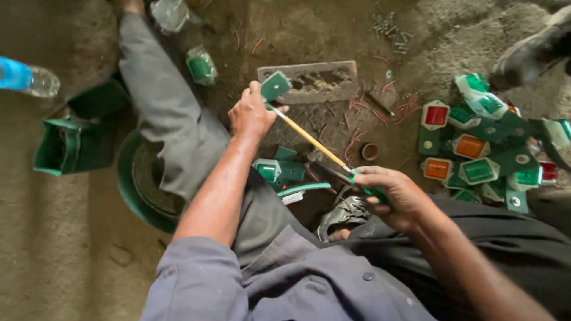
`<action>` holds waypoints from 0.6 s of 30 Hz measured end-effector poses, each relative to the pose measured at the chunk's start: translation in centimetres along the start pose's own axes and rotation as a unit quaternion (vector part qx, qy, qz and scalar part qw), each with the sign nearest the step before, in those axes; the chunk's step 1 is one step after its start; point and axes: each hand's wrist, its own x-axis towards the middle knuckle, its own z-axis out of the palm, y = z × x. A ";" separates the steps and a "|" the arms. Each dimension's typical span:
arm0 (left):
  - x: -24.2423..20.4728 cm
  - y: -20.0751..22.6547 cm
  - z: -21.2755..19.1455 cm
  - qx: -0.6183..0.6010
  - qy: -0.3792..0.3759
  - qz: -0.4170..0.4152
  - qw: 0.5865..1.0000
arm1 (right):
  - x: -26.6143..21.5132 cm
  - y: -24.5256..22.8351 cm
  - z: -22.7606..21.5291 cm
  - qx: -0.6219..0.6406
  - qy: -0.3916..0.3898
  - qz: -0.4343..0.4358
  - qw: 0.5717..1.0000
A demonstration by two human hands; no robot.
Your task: The person assembles small electrical components by placing colored plastic covers onto green metal plates, securing them with a hammer, and tightening screws with a screwdriver. Completed units are set aside on the floor.
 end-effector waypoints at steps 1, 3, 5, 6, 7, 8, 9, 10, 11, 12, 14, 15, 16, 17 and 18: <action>-0.3 0.2 -0.1 0.003 -0.003 0.001 1.000 | -0.2 0.3 -0.1 -0.035 0.034 -0.028 0.998; -0.6 0.5 -0.2 0.005 0.003 0.016 1.000 | -0.3 0.6 0.5 -0.105 0.098 -0.081 0.986; -1.2 0.4 -0.4 0.000 0.016 0.043 0.999 | -0.8 0.8 1.0 -0.197 0.118 -0.166 0.959; -1.6 0.1 -0.5 -0.014 0.027 0.082 0.996 | -1.1 1.0 1.3 -0.242 0.129 -0.206 0.939; -1.9 -0.1 -0.6 -0.029 0.038 0.121 0.992 | -1.5 1.0 1.4 -0.324 0.152 -0.250 0.900; -2.1 -0.3 -0.7 -0.044 0.050 0.159 0.985 | -1.9 1.2 1.4 -0.402 0.173 -0.291 0.851; -2.4 -0.5 -0.8 -0.049 0.055 0.177 0.981 | -2.1 1.3 1.5 -0.477 0.189 -0.329 0.793; -2.6 -0.7 -0.9 -0.053 0.059 0.196 0.977 | -2.2 1.4 1.5 -0.515 0.189 -0.359 0.755; -2.6 -0.7 -1.1 -0.058 0.065 0.215 0.973 | -2.3 1.2 1.5 -0.551 0.188 -0.389 0.714; -2.6 -0.5 -1.1 -0.058 0.049 0.195 0.978 | -2.3 0.9 1.4 -0.584 0.187 -0.417 0.670; -2.6 -0.2 -1.1 -0.056 0.018 0.154 0.986 | -2.1 0.4 1.2 -0.597 0.179 -0.378 0.685; -2.6 -0.1 -0.8 -0.051 0.030 0.154 0.986 | -2.0 0.3 1.2 -0.602 0.175 -0.356 0.693; -2.6 0.0 -0.6 -0.046 0.041 0.154 0.986 | -1.7 0.1 1.2 -0.535 0.161 -0.292 0.776; -2.5 0.1 -0.3 -0.041 0.053 0.153 0.986 | -1.4 -0.3 1.2 -0.460 0.143 -0.223 0.848; -2.4 0.2 -0.1 -0.029 0.061 0.155 0.986 | -1.2 -0.6 1.3 -0.378 0.123 -0.150 0.905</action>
